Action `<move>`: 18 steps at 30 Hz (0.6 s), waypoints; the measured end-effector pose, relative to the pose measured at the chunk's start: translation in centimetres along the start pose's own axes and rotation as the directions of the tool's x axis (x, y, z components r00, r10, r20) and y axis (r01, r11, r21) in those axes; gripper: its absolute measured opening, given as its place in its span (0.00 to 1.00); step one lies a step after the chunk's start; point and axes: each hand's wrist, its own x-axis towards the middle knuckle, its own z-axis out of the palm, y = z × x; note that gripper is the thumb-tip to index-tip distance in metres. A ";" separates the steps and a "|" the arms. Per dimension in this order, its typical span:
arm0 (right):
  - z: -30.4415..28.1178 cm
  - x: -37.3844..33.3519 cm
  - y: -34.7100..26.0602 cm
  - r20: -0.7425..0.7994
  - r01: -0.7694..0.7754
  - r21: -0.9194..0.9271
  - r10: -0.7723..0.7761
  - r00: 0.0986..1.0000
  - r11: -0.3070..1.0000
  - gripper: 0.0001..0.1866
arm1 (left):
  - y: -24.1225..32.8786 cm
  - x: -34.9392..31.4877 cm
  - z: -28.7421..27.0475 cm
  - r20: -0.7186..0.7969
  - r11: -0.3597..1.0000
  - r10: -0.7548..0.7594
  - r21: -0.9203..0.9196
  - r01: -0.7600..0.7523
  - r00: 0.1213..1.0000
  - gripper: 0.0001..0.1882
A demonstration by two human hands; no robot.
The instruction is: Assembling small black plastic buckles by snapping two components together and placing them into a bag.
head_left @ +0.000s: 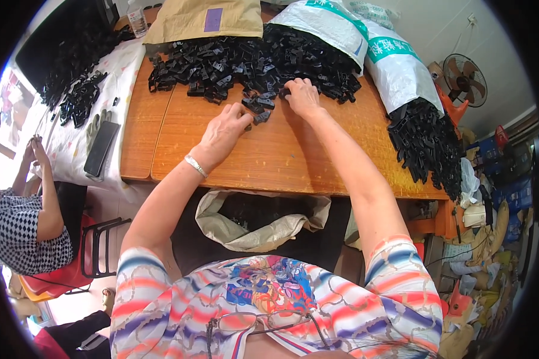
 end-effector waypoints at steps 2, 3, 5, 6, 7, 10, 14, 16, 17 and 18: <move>-0.7 -0.2 -0.9 0.105 0.073 -0.110 -0.061 0.993 0.991 0.12 | -0.3 0.0 -0.3 -0.017 1.000 -0.022 -0.015 0.021 1.000 0.11; -0.4 -0.4 -1.1 0.082 0.098 -0.121 -0.089 0.993 0.988 0.13 | -0.4 -0.1 -0.3 -0.037 0.999 -0.036 -0.031 0.035 0.999 0.10; -0.6 -1.1 -1.3 0.030 0.140 -0.144 -0.137 0.990 0.980 0.12 | -0.4 0.0 -0.5 -0.020 0.997 -0.063 -0.037 0.063 0.998 0.10; -0.7 -1.7 -1.4 -0.021 0.179 -0.170 -0.185 0.983 0.969 0.12 | -0.2 -0.2 -0.6 -0.001 0.992 -0.117 -0.044 0.117 0.993 0.11; -0.8 -2.3 -1.7 -0.023 0.179 -0.170 -0.185 0.982 0.969 0.12 | 0.0 -0.3 -0.6 0.019 0.984 -0.170 -0.051 0.171 0.985 0.12; -1.1 -4.3 -1.5 -0.239 0.138 0.311 -0.063 0.969 0.940 0.10 | 1.0 -0.1 0.0 0.196 0.813 -0.501 -0.228 0.536 0.843 0.10; -5.0 -8.0 -5.9 0.296 -0.284 0.796 0.067 0.953 0.534 0.12 | 1.2 -2.6 1.3 0.380 0.112 -0.605 -0.830 0.547 0.700 0.08; -6.6 -9.8 -7.3 0.369 -0.341 0.837 0.020 0.929 0.427 0.12 | 3.0 -3.3 1.2 0.394 -0.162 -0.580 -0.914 0.373 0.713 0.06; -7.0 -10.5 -7.8 0.377 -0.352 0.851 0.014 0.926 0.390 0.12 | 3.1 -3.6 1.2 0.414 -0.186 -0.518 -0.909 0.374 0.749 0.09; -7.3 -11.1 -8.3 0.385 -0.362 0.863 0.006 0.923 0.352 0.12 | 3.9 -4.0 1.4 0.394 -0.229 -0.538 -0.919 0.321 0.745 0.09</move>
